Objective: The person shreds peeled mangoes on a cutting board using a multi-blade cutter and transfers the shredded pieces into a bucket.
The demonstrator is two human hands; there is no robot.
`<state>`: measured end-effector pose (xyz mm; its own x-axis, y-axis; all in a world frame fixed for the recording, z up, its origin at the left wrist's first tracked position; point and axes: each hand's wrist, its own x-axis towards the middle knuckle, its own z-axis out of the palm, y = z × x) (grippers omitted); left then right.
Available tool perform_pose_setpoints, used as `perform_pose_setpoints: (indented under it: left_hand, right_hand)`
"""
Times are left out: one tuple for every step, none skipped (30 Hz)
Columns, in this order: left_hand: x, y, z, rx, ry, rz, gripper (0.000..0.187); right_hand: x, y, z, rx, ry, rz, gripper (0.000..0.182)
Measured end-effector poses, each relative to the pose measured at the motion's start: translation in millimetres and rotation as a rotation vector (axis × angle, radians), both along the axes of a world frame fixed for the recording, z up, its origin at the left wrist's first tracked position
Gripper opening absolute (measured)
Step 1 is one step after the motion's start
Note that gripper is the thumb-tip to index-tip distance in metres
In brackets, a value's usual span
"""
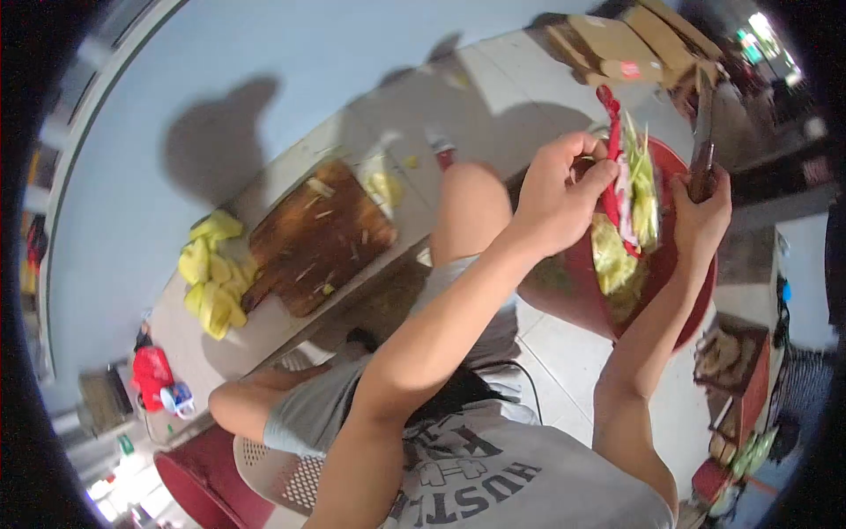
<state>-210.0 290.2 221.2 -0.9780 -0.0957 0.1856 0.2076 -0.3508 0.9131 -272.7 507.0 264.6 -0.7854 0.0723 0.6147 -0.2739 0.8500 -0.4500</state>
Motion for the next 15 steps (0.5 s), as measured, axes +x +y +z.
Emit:
perform_pose_setpoints:
  left_hand:
    - [-10.3, 14.0, -11.8, -0.038, -0.050, -0.038, 0.008]
    - [-17.4, 25.9, -24.5, -0.081, -0.100, -0.070, 0.008]
    - [-23.6, 36.1, -41.2, -0.120, -0.115, -0.063, 0.009]
    - [-23.4, 41.7, -47.9, -0.118, -0.117, -0.078, 0.009]
    - [-20.8, 45.2, -55.4, -0.045, -0.173, -0.103, 0.009]
    - [-17.4, 46.5, -57.9, 0.025, -0.230, -0.128, 0.010]
    - [-14.9, 46.6, -60.4, 0.079, -0.264, -0.136, 0.008]
    - [-14.0, 47.2, -62.1, 0.077, -0.266, -0.141, 0.008]
    - [-15.4, 44.9, -60.5, 0.187, -0.247, -0.168, 0.007]
    - [-15.8, 40.6, -59.7, 0.297, -0.230, -0.192, 0.006]
    - [-15.7, 35.1, -58.5, 0.399, -0.230, -0.221, 0.005]
    - [-16.0, 29.5, -54.4, 0.399, -0.230, -0.210, 0.005]
    - [-15.4, 23.8, -49.1, 0.585, -0.191, -0.248, 0.006]
    - [-14.6, 17.0, -45.5, 0.770, -0.146, -0.285, 0.007]
    - [-14.1, 5.6, -46.0, 0.782, -0.095, -0.328, 0.009]
  right_hand:
    - [3.1, 14.3, -2.5, 0.008, -0.006, -0.042, 0.035]
    - [6.3, 27.0, -3.9, 0.012, -0.014, -0.079, 0.035]
    - [12.4, 30.9, -4.2, -0.002, -0.016, -0.115, 0.035]
    - [18.1, 31.2, -5.0, 0.002, -0.018, -0.130, 0.035]
    - [23.0, 30.4, -6.8, -0.071, -0.045, -0.129, 0.035]
    - [26.9, 31.9, -9.3, -0.147, -0.072, -0.127, 0.035]
    - [28.2, 34.7, -14.8, -0.249, -0.129, -0.120, 0.036]
    - [30.9, 37.0, -17.7, -0.250, -0.130, -0.125, 0.036]
    - [31.5, 36.3, -19.3, -0.242, -0.121, -0.088, 0.038]
    - [32.2, 34.5, -21.4, -0.234, -0.116, -0.048, 0.039]
    - [32.7, 32.1, -23.0, -0.234, -0.120, -0.041, 0.039]
    - [32.8, 28.6, -24.7, -0.234, -0.111, -0.020, 0.040]
    - [34.1, 24.8, -26.2, -0.235, -0.104, -0.001, 0.040]
    - [34.9, 21.7, -27.9, -0.237, -0.105, 0.009, 0.040]
    - [34.3, 19.3, -29.0, -0.226, -0.114, 0.002, 0.040]
